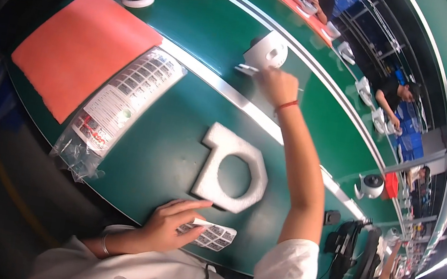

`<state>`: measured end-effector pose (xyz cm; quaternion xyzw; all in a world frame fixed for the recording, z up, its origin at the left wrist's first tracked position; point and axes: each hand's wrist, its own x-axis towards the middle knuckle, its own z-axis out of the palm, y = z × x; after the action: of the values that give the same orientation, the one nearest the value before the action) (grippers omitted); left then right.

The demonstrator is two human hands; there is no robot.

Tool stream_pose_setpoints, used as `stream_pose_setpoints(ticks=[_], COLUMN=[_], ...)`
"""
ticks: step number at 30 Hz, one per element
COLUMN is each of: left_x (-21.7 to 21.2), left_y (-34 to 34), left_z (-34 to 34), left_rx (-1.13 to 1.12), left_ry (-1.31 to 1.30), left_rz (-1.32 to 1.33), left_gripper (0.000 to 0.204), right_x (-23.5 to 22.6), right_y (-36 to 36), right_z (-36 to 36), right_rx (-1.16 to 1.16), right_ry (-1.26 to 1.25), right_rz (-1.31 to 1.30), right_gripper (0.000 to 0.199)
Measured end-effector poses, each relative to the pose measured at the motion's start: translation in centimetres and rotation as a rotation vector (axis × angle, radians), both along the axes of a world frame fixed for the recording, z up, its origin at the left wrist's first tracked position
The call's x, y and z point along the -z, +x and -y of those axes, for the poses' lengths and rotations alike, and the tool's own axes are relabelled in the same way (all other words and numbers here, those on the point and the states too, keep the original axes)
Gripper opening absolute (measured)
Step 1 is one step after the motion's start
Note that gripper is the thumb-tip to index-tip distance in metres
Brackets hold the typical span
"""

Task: Applying technical specification and regulatory labels to the base of security camera housings on an assembly line.

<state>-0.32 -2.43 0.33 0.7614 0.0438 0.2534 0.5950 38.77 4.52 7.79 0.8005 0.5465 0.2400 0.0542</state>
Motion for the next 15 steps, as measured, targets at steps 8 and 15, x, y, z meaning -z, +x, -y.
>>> stream_pose_setpoints(ticks=[8,15], left_x=[-1.2,-2.1], left_y=[4.6,1.8], left_z=[1.2,1.1], left_rx=[0.235,0.204], left_ry=[-0.207,-0.337], left_rz=[-0.103,-0.085], left_gripper=[0.022,0.018], right_x=[-11.8,-13.6], right_y=[-8.4,-12.7], right_z=[13.3,17.4], right_rx=[-0.241,-0.300], right_ry=[0.105,0.089], right_rz=[-0.526,-0.572], right_gripper=[0.016,0.014])
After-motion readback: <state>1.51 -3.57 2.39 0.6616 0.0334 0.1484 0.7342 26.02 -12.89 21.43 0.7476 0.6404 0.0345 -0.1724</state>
